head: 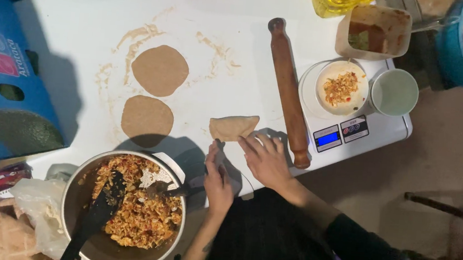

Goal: Filling and crimping dough to make empanadas.

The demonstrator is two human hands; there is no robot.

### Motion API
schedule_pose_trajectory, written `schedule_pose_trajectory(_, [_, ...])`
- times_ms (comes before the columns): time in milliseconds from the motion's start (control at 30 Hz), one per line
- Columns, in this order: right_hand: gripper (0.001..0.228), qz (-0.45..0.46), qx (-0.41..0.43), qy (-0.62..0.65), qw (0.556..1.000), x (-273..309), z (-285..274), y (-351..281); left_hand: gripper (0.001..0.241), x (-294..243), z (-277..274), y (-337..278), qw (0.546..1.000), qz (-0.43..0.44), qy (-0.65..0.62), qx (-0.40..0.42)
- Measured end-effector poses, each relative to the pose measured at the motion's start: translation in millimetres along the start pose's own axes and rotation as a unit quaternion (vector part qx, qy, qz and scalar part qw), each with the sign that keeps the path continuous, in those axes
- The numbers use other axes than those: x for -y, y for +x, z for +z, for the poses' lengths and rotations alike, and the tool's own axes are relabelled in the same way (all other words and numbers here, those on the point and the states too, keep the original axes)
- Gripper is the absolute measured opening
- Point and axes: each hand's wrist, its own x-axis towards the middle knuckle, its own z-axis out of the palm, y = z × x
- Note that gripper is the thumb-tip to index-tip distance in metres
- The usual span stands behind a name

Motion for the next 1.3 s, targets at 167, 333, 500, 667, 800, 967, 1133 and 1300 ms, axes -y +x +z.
schedule_pose_trajectory(167, [0.059, 0.024, 0.013, -0.015, 1.0, -2, 1, 1, 0.054, 4, 2, 0, 1.0, 0.014, 0.022, 0.008])
schedule_pose_trajectory(333, [0.062, 0.044, -0.006, -0.013, 0.999, 0, -5, 3, 0.052, 3, 3, 3, 0.996, 0.039, 0.072, 0.024])
schedule_pose_trajectory(500, [0.059, 0.066, -0.036, -0.003, 0.997, 0, -13, 9, 0.054, -1, 7, 5, 0.994, 0.027, 0.098, 0.043])
schedule_pose_trajectory(667, [0.056, 0.09, -0.044, -0.007, 0.995, -4, -17, 16, 0.052, 3, 9, 9, 0.994, 0.039, 0.093, 0.038])
schedule_pose_trajectory(800, [0.056, 0.087, -0.04, -0.003, 0.995, -7, -15, 17, 0.055, -5, 7, 8, 0.996, 0.033, 0.082, 0.033])
schedule_pose_trajectory(967, [0.056, 0.104, -0.053, 0.009, 0.993, -10, -21, 26, 0.057, -6, 10, 9, 0.997, 0.031, 0.069, 0.029])
schedule_pose_trajectory(1133, [0.048, 0.109, -0.047, 0.018, 0.993, -10, -21, 30, 0.058, -5, 15, 12, 0.996, 0.008, 0.085, 0.013])
schedule_pose_trajectory(1300, [0.047, 0.094, -0.057, 0.016, 0.994, -18, -27, 40, 0.058, -9, 16, 27, 0.99, 0.053, 0.127, 0.003])
